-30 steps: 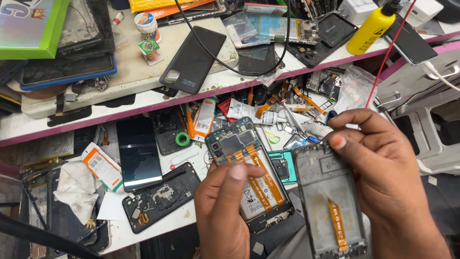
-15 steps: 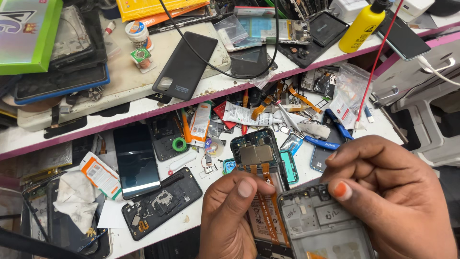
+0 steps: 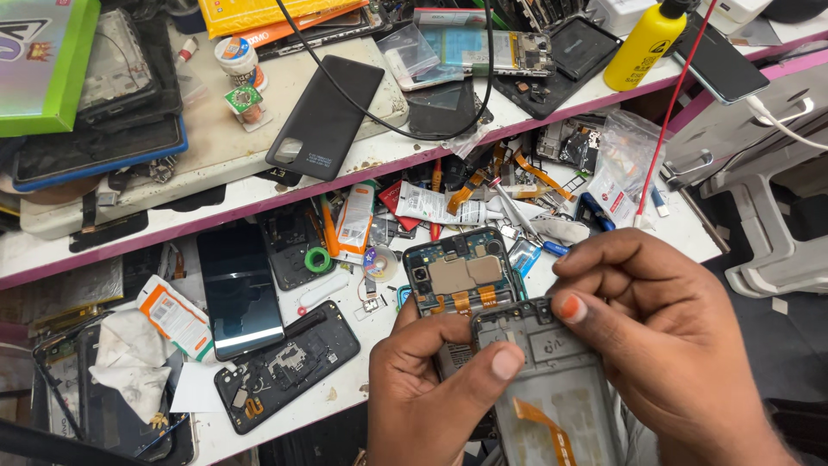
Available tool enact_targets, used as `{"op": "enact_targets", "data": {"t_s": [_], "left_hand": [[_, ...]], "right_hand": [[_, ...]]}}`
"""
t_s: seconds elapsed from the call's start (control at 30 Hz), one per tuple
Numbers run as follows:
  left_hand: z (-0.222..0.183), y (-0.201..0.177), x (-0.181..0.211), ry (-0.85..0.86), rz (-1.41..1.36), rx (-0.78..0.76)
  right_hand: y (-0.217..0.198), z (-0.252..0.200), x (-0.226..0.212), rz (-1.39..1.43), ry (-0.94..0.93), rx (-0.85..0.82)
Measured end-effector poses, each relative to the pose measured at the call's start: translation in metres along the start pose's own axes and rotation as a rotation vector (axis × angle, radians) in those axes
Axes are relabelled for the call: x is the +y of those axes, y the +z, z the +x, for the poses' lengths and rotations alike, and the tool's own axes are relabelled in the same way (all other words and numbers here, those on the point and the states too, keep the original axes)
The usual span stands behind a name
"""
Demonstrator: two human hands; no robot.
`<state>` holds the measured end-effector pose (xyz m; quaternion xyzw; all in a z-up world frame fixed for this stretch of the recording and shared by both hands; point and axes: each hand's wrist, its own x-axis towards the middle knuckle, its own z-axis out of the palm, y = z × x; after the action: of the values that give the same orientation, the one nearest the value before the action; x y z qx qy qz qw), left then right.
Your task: The person uses a screwdriver to remove screws from the back of a disassembled smartphone. They then detach a ribbon cable and connect it to the motherboard. Finally, they align and attach the screen assembly to the phone's chassis.
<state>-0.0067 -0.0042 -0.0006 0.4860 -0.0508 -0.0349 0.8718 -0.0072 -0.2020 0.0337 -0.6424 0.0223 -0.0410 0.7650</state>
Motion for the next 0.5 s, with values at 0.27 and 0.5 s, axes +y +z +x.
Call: {"op": "enact_targets", "data": {"t_s": [0.27, 0.5], "left_hand": [[0.004, 0.005, 0.002, 0.097, -0.055, 0.195], [0.006, 0.001, 0.016, 0.149, 0.097, 0.264]], "right_hand": [[-0.004, 0.017, -0.005, 0.120, -0.009, -0.080], [0.006, -0.004, -0.031, -0.479, -0.183, -0.179]]}}
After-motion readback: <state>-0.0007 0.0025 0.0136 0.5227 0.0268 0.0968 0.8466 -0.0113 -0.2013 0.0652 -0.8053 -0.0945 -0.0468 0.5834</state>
